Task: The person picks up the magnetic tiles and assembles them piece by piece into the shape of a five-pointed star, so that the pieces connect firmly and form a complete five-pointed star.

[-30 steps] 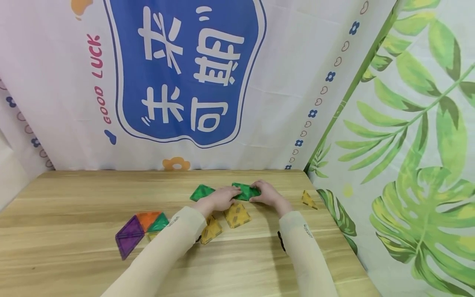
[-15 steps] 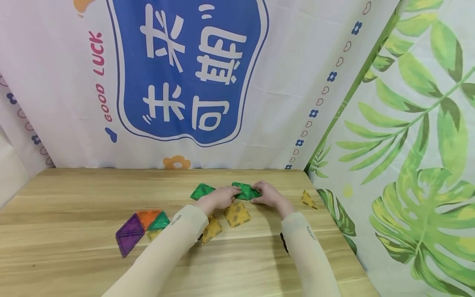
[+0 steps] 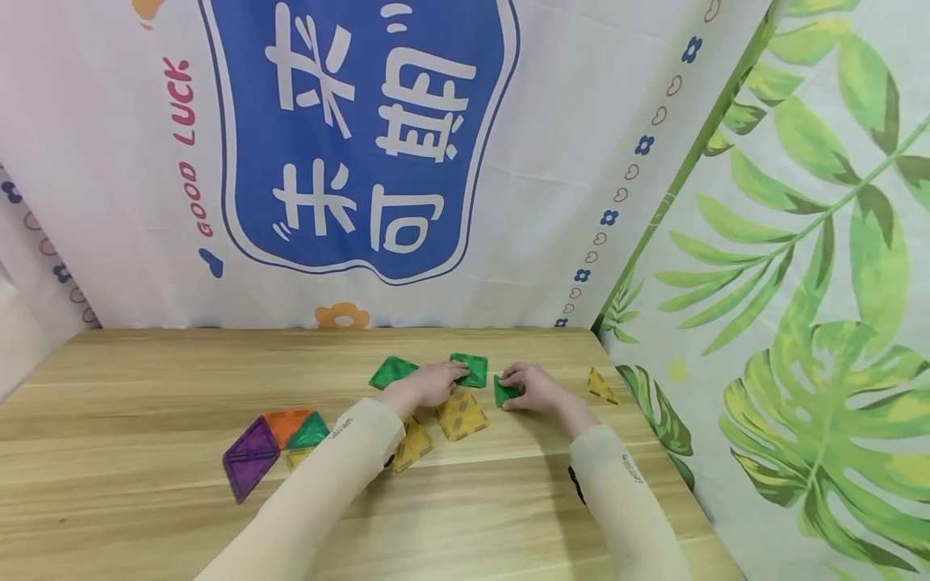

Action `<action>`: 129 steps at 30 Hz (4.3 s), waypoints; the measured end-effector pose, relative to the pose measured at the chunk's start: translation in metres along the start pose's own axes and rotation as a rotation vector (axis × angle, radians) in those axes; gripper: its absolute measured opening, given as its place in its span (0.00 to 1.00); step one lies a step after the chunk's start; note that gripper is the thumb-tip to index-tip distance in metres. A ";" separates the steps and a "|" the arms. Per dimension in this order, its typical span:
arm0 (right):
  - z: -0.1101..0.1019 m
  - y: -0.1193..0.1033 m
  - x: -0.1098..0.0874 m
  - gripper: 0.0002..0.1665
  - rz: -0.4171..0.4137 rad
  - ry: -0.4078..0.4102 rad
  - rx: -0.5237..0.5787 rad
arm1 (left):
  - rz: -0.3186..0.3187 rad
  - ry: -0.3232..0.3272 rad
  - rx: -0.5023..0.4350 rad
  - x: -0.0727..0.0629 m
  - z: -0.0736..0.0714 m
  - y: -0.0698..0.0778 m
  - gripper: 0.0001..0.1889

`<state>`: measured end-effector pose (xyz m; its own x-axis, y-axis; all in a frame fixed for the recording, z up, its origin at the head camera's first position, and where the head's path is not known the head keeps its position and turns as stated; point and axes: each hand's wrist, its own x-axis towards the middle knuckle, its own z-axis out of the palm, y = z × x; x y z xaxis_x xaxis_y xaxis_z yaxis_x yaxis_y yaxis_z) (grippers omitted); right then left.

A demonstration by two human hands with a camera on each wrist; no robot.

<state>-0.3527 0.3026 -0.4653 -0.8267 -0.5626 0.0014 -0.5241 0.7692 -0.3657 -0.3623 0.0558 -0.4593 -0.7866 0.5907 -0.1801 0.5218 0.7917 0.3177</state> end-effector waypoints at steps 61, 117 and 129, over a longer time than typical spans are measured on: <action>-0.018 0.071 -0.078 0.16 0.280 0.378 -0.064 | 0.319 -0.036 -0.105 -0.025 0.027 0.038 0.48; -0.019 0.042 -0.059 0.18 0.156 0.131 0.055 | 0.277 -0.093 -0.115 -0.026 0.018 0.041 0.44; -0.021 0.035 -0.050 0.21 0.118 0.029 0.062 | 0.276 -0.103 -0.124 -0.024 0.018 0.041 0.45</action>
<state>-0.3344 0.3639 -0.4582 -0.8881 -0.4594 -0.0185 -0.4097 0.8090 -0.4215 -0.3163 0.0771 -0.4587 -0.5799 0.7982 -0.1631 0.6616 0.5782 0.4775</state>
